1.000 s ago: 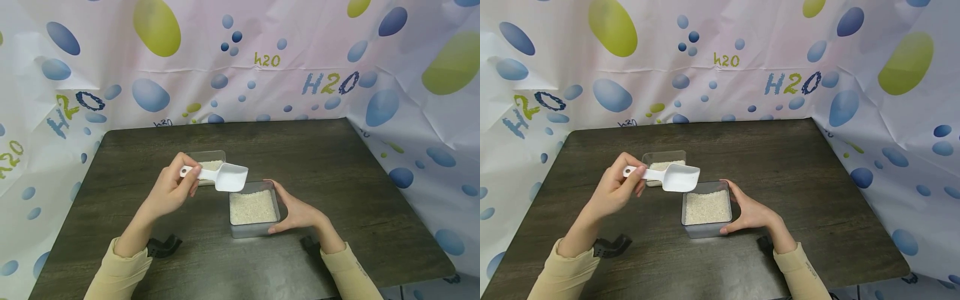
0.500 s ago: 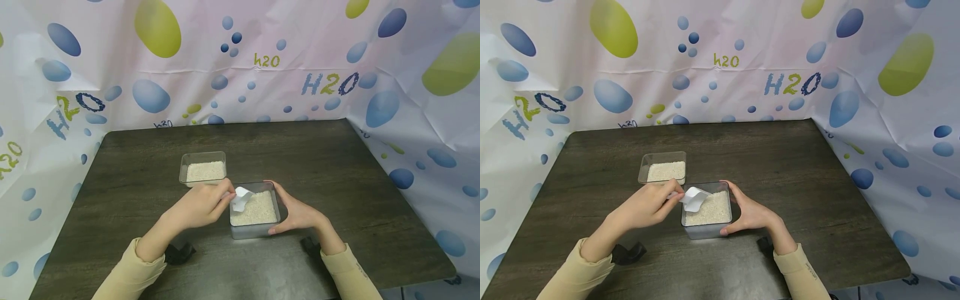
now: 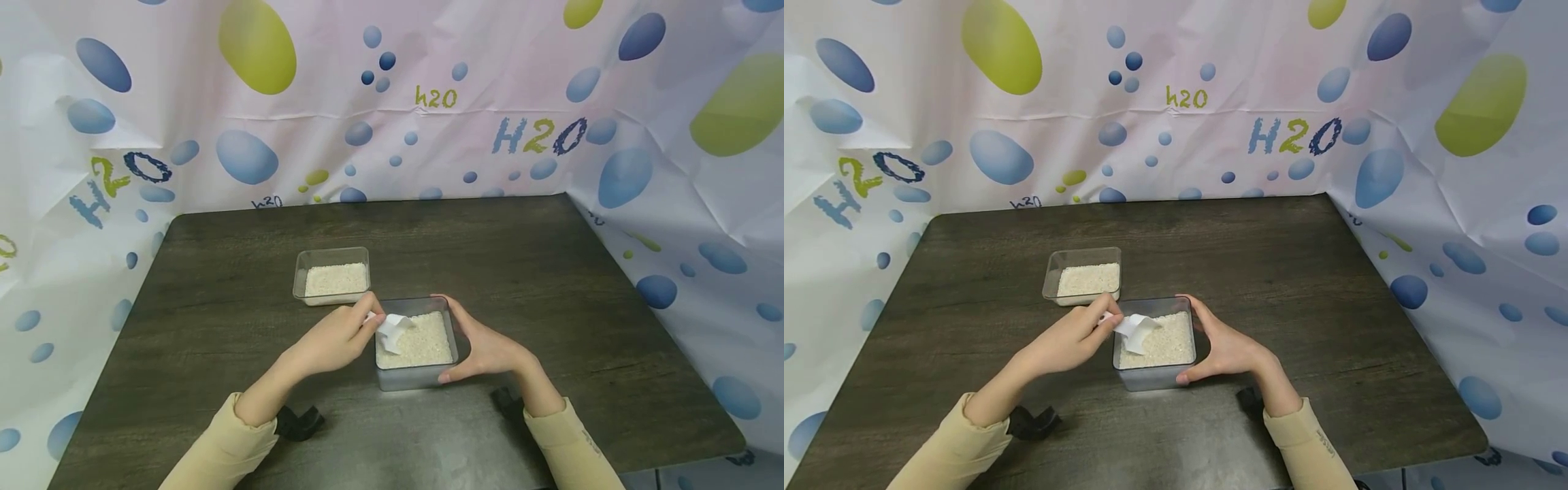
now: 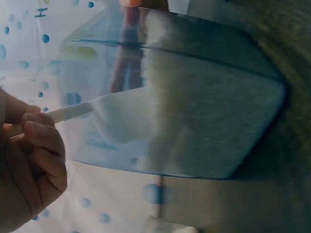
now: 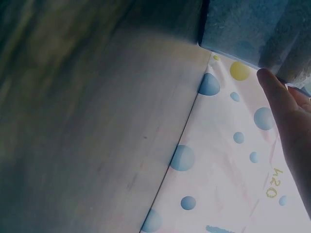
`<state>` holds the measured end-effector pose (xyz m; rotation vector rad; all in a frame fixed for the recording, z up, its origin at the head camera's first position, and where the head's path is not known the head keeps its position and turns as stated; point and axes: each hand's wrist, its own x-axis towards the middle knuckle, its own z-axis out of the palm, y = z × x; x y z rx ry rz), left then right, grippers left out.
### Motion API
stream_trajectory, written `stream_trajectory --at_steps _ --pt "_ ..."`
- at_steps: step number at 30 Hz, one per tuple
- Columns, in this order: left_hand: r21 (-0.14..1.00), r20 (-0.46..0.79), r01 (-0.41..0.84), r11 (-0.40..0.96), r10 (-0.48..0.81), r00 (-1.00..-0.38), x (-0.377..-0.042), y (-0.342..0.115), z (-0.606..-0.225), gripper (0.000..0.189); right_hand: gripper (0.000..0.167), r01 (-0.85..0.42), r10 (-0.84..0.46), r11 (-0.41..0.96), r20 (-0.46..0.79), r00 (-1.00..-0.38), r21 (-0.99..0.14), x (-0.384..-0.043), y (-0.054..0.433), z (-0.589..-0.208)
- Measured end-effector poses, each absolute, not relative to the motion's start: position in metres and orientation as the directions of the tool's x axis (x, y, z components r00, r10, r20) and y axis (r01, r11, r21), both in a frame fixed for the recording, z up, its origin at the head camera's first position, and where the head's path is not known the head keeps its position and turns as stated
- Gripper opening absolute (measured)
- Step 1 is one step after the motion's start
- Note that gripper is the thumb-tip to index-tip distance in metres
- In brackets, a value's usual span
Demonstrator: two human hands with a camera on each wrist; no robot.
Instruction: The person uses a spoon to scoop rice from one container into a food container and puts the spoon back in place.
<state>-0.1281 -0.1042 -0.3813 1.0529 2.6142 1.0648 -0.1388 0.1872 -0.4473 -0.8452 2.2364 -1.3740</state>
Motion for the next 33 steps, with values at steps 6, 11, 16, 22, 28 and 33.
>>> stream_trajectory --at_steps 6,11,16,22,28,33 --pt "0.864 0.085 0.341 0.371 0.559 -0.825 -0.131 -0.103 -0.399 0.013 0.117 -0.292 -0.663 0.348 -0.014 -0.749 -0.891 -0.139 0.187 -0.446" --pt "0.945 0.063 0.208 0.251 0.487 -0.871 -0.13 -0.098 -0.407 0.016 0.117 -0.294 -0.663 0.349 -0.013 -0.748 -0.89 -0.139 0.187 -0.446" --pt "0.979 0.071 0.15 0.134 0.469 -0.88 -0.129 -0.097 -0.41 0.013 0.117 -0.294 -0.667 0.343 -0.01 -0.745 -0.892 -0.139 0.187 -0.446" --pt "0.994 0.065 0.099 0.05 0.456 -0.888 -0.124 -0.099 -0.412 0.013 0.118 -0.297 -0.667 0.347 -0.012 -0.745 -0.89 -0.139 0.186 -0.447" --pt "0.997 0.073 0.068 -0.026 0.421 -0.904 -0.115 -0.1 -0.416 0.013 0.118 -0.304 -0.67 0.34 -0.003 -0.742 -0.89 -0.139 0.186 -0.447" --pt "0.989 0.128 0.089 -0.118 0.387 -0.913 -0.11 -0.103 -0.423 0.012 0.118 -0.3 -0.666 0.347 -0.008 -0.746 -0.889 -0.14 0.187 -0.448"
